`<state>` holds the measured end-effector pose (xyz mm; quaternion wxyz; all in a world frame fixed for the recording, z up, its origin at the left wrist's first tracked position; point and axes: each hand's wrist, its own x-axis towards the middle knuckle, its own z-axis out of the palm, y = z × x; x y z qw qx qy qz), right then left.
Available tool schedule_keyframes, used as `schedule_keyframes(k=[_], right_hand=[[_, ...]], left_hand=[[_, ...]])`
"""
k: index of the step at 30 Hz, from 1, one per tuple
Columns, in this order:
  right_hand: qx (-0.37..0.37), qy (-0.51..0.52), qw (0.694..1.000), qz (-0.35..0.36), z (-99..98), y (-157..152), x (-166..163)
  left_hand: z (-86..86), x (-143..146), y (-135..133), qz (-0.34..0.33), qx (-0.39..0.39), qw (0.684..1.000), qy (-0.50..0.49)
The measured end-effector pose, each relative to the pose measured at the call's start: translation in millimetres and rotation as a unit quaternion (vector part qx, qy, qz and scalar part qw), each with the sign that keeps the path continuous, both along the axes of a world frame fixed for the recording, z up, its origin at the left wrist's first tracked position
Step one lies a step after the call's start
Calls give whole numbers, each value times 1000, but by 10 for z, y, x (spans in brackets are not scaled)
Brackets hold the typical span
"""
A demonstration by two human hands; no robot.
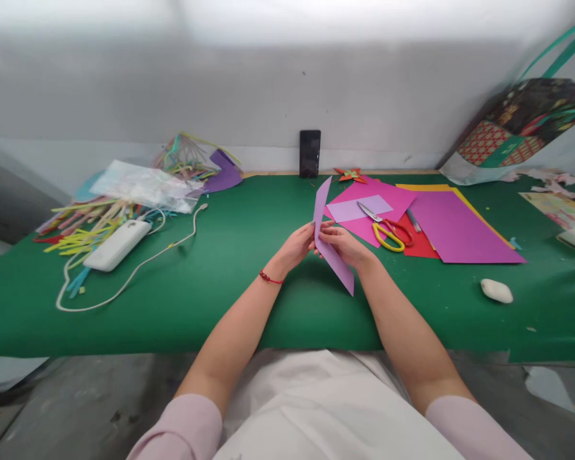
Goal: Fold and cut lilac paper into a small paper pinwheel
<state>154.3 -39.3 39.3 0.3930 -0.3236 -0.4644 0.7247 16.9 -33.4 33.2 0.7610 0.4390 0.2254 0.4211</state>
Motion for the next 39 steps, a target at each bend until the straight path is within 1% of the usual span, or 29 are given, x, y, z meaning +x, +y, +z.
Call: schedule_keyframes(k=[3, 6, 13, 18, 21, 24, 27, 31, 37, 39], right_hand=[[-2, -13, 1000, -6, -10, 15, 28], [-4, -27, 999, -18, -17, 22, 28], [-6, -96, 993, -75, -48, 24, -46], [4, -143, 986, -90, -82, 28, -85], [8, -177, 978, -107, -56, 18, -111], [-2, -201, 973, -116, -10, -1, -136], [-13, -213, 971, -111, 24, -14, -139], [-29, -210, 973, -87, 37, -10, -81], [1, -175, 984, -30, 25, 14, 93], [11, -176, 984, -4, 37, 19, 144]], left_hand=[[-9, 26, -21, -9, -19, 1000, -10], [-17, 42, -33, 7, -23, 1000, 4], [-34, 84, -43, 86, -34, 994, 63], [-68, 148, -56, 149, -47, 981, 116], [-88, 181, -54, 180, -54, 972, 142], [-105, 202, -46, 193, -52, 967, 159], [-121, 218, -42, 198, -41, 966, 162], [-128, 235, -54, 199, -26, 968, 153], [-111, 235, -73, 161, 23, 979, 123], [-114, 237, -66, 162, 29, 978, 126]])
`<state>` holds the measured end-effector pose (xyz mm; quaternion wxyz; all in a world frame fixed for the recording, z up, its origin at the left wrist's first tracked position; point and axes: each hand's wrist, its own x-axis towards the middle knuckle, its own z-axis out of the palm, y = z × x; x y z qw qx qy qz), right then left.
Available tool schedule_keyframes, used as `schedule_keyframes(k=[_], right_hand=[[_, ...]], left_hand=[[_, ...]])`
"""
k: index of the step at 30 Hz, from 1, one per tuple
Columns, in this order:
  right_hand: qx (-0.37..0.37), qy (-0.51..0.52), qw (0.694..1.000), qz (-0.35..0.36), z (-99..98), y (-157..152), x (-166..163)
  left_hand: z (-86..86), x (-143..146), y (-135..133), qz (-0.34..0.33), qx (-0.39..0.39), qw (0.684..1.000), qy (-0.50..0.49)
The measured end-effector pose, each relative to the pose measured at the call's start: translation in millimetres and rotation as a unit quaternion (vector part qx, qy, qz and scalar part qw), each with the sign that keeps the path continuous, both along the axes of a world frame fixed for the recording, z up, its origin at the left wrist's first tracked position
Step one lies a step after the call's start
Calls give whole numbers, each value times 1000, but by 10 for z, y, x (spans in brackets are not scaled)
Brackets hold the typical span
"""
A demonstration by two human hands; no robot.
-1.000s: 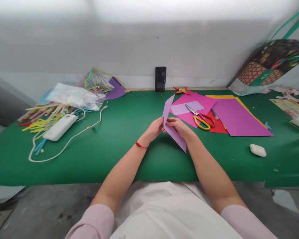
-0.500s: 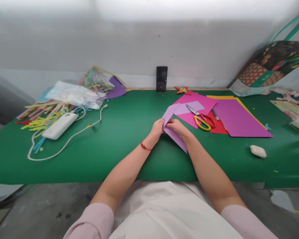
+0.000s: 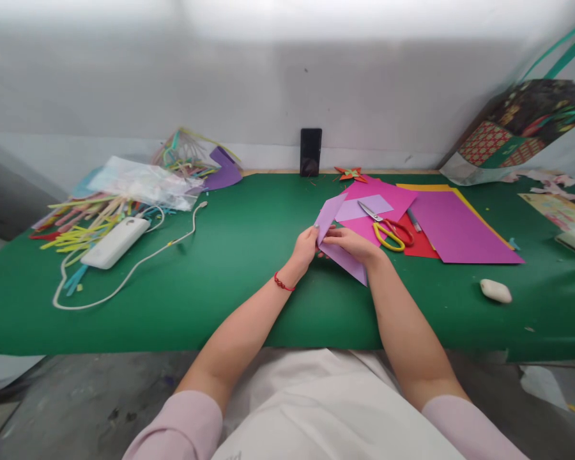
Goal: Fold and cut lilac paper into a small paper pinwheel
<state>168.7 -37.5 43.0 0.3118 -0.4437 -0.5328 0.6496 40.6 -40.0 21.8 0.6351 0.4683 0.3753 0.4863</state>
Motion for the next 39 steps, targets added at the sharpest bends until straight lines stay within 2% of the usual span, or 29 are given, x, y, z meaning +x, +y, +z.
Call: schedule_keyframes(k=[4, 13, 20, 28, 31, 34, 36, 39], right_hand=[[10, 8, 1000, 19, 39, -8, 44], [23, 33, 999, -32, -21, -4, -25], [30, 36, 998, -41, -71, 28, -37], [43, 35, 997, -58, -13, -21, -88], [69, 49, 993, -85, 0, -32, -122], [94, 49, 985, -135, -39, 11, -131], [112, 35, 978, -170, -81, 58, -115], [138, 6, 968, -207, -125, 111, -84]], left_hand=[[-2, 8, 12, 18, 3, 999, 28], [40, -1, 15, 33, 23, 997, 63], [32, -13, 30, 47, 40, 995, 78], [16, -26, 31, 64, 49, 995, 64], [15, -23, 50, 61, 40, 996, 42], [-7, -19, 78, 88, 26, 995, 51], [-31, -27, 85, 111, 34, 988, 98], [-55, -58, 70, 80, 85, 976, 185]])
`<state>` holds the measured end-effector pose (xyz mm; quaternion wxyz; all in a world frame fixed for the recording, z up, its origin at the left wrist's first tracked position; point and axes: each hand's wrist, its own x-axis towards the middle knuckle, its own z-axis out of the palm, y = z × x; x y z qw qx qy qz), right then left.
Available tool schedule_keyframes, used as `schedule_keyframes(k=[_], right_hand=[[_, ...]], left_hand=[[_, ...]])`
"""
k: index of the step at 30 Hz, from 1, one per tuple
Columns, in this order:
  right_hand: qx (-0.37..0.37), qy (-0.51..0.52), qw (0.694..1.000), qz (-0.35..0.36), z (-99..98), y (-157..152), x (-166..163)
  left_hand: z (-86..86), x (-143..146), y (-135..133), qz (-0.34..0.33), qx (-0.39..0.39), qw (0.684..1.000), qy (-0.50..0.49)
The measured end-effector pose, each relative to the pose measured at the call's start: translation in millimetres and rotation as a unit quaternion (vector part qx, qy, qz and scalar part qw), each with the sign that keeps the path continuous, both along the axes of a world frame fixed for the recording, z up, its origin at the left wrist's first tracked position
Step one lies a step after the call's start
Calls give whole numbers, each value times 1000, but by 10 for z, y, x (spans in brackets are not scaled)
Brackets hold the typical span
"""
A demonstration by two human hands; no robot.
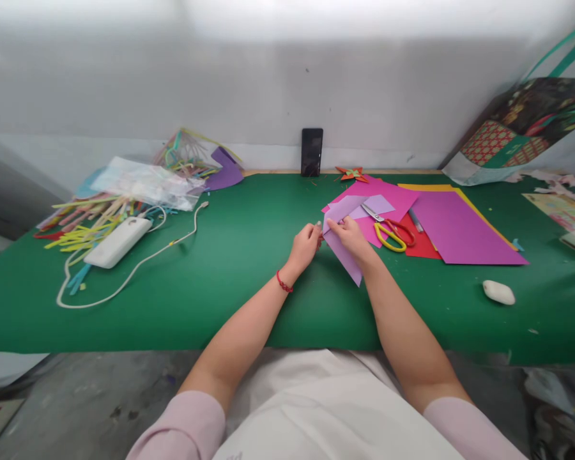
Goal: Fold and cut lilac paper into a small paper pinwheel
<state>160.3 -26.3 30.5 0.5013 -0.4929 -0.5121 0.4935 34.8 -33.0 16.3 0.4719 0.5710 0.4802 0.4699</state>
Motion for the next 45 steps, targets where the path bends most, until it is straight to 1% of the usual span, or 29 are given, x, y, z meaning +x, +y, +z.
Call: schedule_keyframes(k=[2, 4, 6, 9, 13, 18, 20, 25, 29, 35, 36, 41, 45], right_hand=[[16, -14, 1000, -23, -4, 11, 5], [33, -14, 998, -42, 11, 3, -10], [47, 0, 998, -46, 35, -17, -34], [46, 30, 998, -18, 66, -48, -64], [18, 68, 997, 23, 70, -63, -70], [9, 92, 995, 37, 62, -61, -72], [9, 99, 994, 40, 70, -68, -77], [14, 115, 992, 55, 101, -100, -79], [1, 116, 991, 67, 113, -110, -65], [-24, 123, 988, 87, 142, -105, 6], [-29, 117, 989, 84, 152, -104, 24], [-40, 95, 995, 15, 204, -109, 79], [-17, 75, 996, 35, 228, -128, 70]], left_hand=[[-5, -24, -14, -26, 24, 998, 44], [-7, -44, -18, -24, 37, 997, 64], [-9, -53, -14, -17, 40, 997, 68], [-5, -44, -15, -41, 40, 997, 51], [29, -14, -44, -84, 31, 996, -1], [49, -15, -47, -119, 16, 992, -36], [39, -22, -35, -123, 14, 991, -42], [45, -54, -20, -138, 27, 989, -38], [88, -89, -24, -151, 39, 988, -16], [111, -113, -20, -170, 38, 985, -15], [112, -115, -21, -176, 35, 984, -17], [116, -116, -45, -219, 6, 976, -17], [128, -105, -70, -224, -11, 974, -20]])
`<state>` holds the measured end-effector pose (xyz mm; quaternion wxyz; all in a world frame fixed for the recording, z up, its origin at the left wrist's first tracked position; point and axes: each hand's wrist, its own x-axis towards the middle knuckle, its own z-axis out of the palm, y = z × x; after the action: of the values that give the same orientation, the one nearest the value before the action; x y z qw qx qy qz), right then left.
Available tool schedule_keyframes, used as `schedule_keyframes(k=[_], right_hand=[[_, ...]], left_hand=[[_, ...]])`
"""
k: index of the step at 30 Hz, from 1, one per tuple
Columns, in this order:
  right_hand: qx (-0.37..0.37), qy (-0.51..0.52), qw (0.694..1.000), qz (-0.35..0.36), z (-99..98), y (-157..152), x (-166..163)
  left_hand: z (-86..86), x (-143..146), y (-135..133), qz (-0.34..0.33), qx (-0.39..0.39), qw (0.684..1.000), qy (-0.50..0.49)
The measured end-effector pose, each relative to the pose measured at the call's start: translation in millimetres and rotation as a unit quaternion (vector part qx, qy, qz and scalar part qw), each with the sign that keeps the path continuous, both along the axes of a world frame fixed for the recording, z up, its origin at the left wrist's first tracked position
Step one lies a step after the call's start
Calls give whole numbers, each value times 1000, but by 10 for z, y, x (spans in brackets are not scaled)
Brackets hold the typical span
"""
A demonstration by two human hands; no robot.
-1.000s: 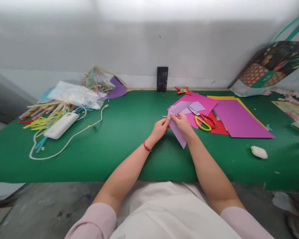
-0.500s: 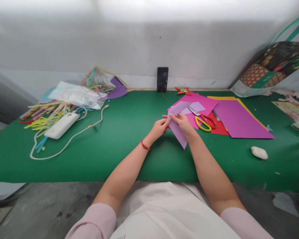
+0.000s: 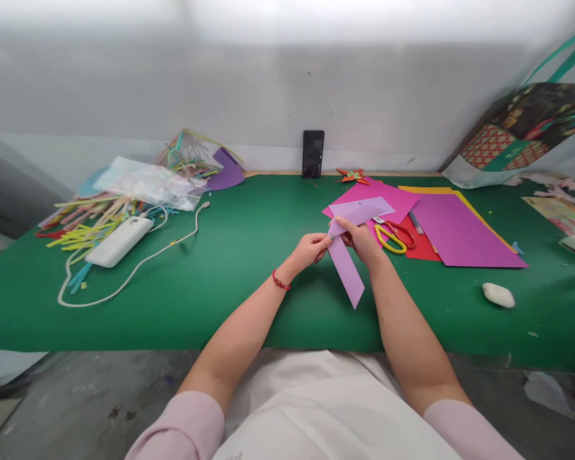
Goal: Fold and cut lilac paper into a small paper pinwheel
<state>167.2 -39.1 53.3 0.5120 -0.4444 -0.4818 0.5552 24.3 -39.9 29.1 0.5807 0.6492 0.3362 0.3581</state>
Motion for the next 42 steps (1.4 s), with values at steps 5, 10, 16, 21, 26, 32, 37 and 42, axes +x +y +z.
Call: schedule_keyframes(k=[5, 10, 16, 21, 26, 32, 37, 42], right_hand=[[30, -8, 999, 10, -1, -3, 8], [54, -15, 998, 7, -9, 5, 15], [53, -23, 998, -3, -19, 12, -6], [54, -25, 998, 2, -34, 17, 5], [68, -30, 997, -4, -35, 17, -7], [81, -48, 995, -21, -10, -1, -41], [88, -24, 996, -18, 13, -6, -72], [98, -35, 994, -21, 7, -10, -89]], left_hand=[[15, 21, -11, 0, -18, 1000, -14], [-22, 48, 7, -14, -50, 998, -17], [-62, 61, 30, -13, -66, 997, -35], [-67, 73, 27, -1, -66, 997, -38], [-49, 74, 14, 29, -56, 997, -39], [-38, 54, -1, 43, -53, 996, -58], [-34, 56, -22, 27, -58, 994, -94], [-12, 43, -23, 33, -70, 992, -104]])
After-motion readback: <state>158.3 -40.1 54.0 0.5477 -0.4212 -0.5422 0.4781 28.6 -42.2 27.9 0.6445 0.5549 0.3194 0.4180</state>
